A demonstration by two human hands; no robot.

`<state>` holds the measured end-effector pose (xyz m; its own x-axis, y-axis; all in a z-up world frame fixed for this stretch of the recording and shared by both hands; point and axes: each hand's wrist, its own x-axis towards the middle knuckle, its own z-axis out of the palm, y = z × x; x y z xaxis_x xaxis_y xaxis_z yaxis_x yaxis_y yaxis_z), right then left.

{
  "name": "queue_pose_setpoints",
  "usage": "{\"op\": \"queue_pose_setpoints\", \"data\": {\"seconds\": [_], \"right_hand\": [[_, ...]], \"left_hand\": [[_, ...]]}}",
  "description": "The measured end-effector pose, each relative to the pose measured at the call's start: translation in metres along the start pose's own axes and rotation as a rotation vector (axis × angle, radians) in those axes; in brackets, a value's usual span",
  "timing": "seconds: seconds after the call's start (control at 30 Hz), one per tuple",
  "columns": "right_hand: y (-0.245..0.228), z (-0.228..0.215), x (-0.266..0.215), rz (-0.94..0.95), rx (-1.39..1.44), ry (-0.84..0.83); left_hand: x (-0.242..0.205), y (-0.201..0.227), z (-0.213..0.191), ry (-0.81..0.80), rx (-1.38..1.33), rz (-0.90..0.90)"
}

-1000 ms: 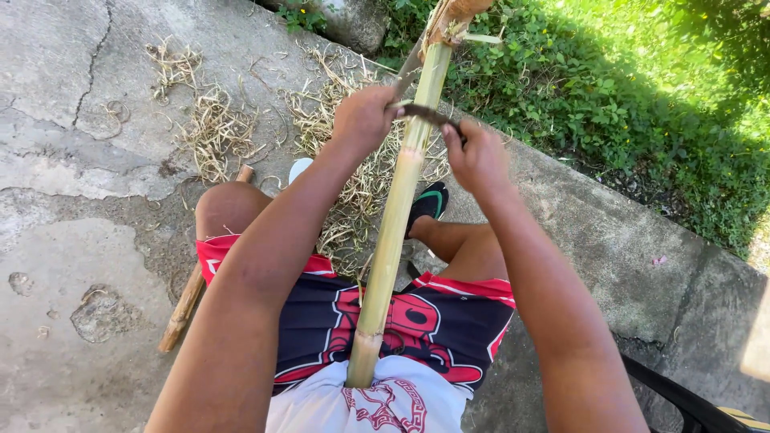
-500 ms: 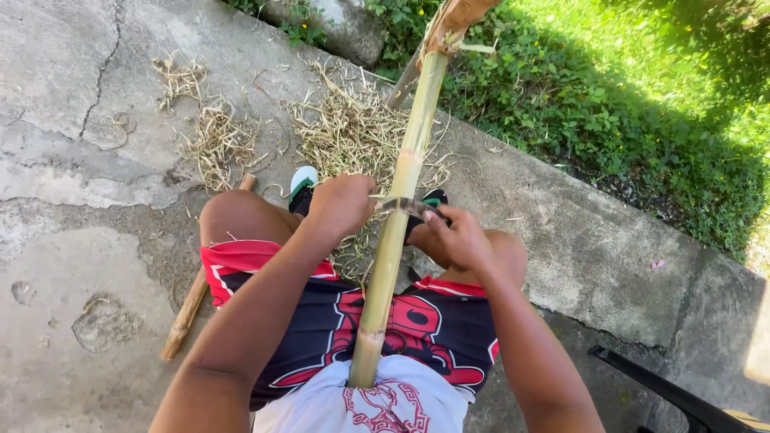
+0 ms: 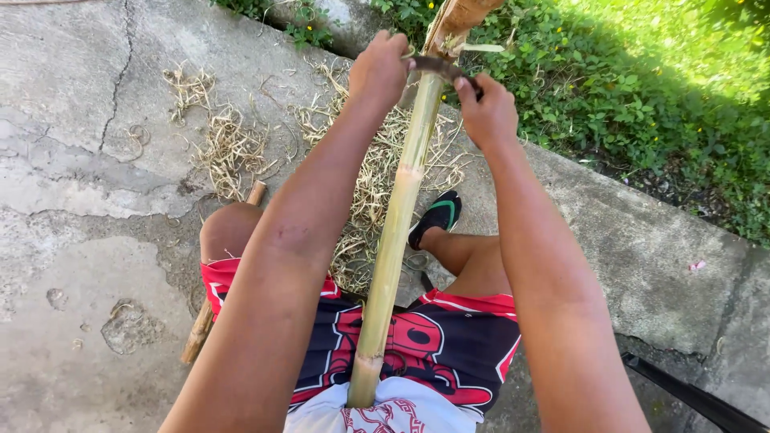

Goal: Shaving the outer layer of a bamboo pole using a curved blade held with both hands.

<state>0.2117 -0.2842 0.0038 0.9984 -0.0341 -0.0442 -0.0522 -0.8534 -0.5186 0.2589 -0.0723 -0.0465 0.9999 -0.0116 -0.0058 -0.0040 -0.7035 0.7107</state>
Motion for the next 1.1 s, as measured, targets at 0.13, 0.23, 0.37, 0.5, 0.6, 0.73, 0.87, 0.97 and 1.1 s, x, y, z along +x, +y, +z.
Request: {"op": "queue_pose_setpoints", "data": {"seconds": [0.13,0.23,0.37,0.5,0.6,0.73,0.87,0.97,1.1], "right_hand": [[-0.001,-0.005,-0.006,-0.095,-0.02,0.089],[-0.007,-0.005,-0.031,-0.088,-0.009,0.06],[-0.021,-0.008,-0.075,-0.035,0.024,-0.021],[-0.02,-0.005,-0.128,-0.059,0.066,-0.033],[-0.021,-0.001,-0.165,-0.118,0.098,0.0],[-0.03,-0.001,-0.209,-0.057,0.108,-0.024],[-0.038,-0.005,-0.25,-0.016,0.125,-0.056],[-0.036,-0.009,-0.285,-0.033,0.185,-0.126],[-0.023,-0.011,-0.316,-0.041,0.248,-0.307]], "left_hand": [[-0.006,0.006,-0.009,0.081,0.014,0.085],[-0.029,0.005,-0.02,0.052,0.044,0.116],[-0.076,0.011,-0.041,-0.056,0.028,0.069],[-0.124,0.013,-0.059,-0.186,0.088,0.011],[-0.162,0.003,-0.065,-0.079,0.071,0.141],[-0.2,0.012,-0.081,-0.112,0.067,0.124],[-0.24,0.013,-0.09,-0.192,0.065,0.1],[-0.272,0.015,-0.102,-0.293,0.09,0.093],[-0.307,0.015,-0.119,-0.504,0.124,-0.015]]}}
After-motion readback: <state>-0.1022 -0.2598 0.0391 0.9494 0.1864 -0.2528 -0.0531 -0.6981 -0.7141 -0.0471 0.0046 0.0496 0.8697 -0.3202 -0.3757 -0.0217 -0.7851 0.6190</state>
